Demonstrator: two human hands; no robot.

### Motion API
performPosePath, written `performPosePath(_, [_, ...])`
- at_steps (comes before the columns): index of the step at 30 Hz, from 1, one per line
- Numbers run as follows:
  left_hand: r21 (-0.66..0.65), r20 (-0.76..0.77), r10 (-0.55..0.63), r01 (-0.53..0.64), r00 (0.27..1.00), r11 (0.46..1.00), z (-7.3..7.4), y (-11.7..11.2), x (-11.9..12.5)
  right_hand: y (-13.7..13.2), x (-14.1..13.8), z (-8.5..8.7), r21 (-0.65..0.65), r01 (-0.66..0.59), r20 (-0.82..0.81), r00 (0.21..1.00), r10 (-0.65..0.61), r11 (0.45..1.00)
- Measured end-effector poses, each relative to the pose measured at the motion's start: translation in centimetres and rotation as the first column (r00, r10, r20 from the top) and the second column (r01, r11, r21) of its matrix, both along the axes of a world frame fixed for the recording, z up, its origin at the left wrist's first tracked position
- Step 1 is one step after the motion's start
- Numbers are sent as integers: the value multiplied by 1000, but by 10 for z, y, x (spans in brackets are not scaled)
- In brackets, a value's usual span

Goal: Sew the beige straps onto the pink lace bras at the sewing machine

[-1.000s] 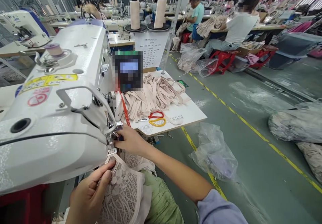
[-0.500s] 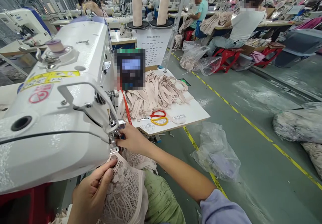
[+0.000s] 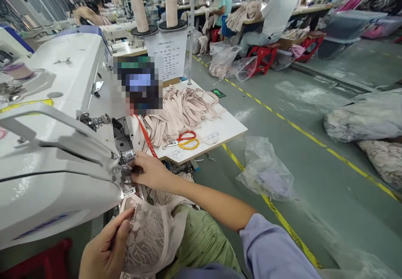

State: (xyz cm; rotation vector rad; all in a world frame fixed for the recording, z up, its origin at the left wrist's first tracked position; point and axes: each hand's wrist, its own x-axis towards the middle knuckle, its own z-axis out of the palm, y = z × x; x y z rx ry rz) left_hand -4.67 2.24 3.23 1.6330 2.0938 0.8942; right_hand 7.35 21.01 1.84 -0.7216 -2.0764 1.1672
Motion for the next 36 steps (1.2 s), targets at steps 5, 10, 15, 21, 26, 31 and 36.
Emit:
performPosePath(5, [61,-110,-68,75,992,995,3,2,-4,0,-4,-4,24,6,-34,999,-5,1000])
performPosePath(10, [51,-121,-98,104,988,993,6,3,1,-1,-2,-5,34,20,-63,998,-18,999])
performPosePath(15, [55,-126,-84,92,988,994,4,3,8,0,0,-12,85,21,-106,994,-12,996])
performPosePath(21, [61,-190,-115,129,975,990,-2,-1,8,-1,4,-13,72,25,-145,989,-14,997])
performPosePath(26, [43,-309,12,1,951,999,-14,-8,1,-2,6,-13,62,27,-172,985,-16,998])
performPosePath(31, [320,-498,105,70,861,945,-19,-5,14,-8,7,-11,5,29,-174,984,-28,1000])
performPosePath(36, [277,-551,69,104,831,955,-18,3,46,-16,6,-7,-37,50,-166,985,-56,998])
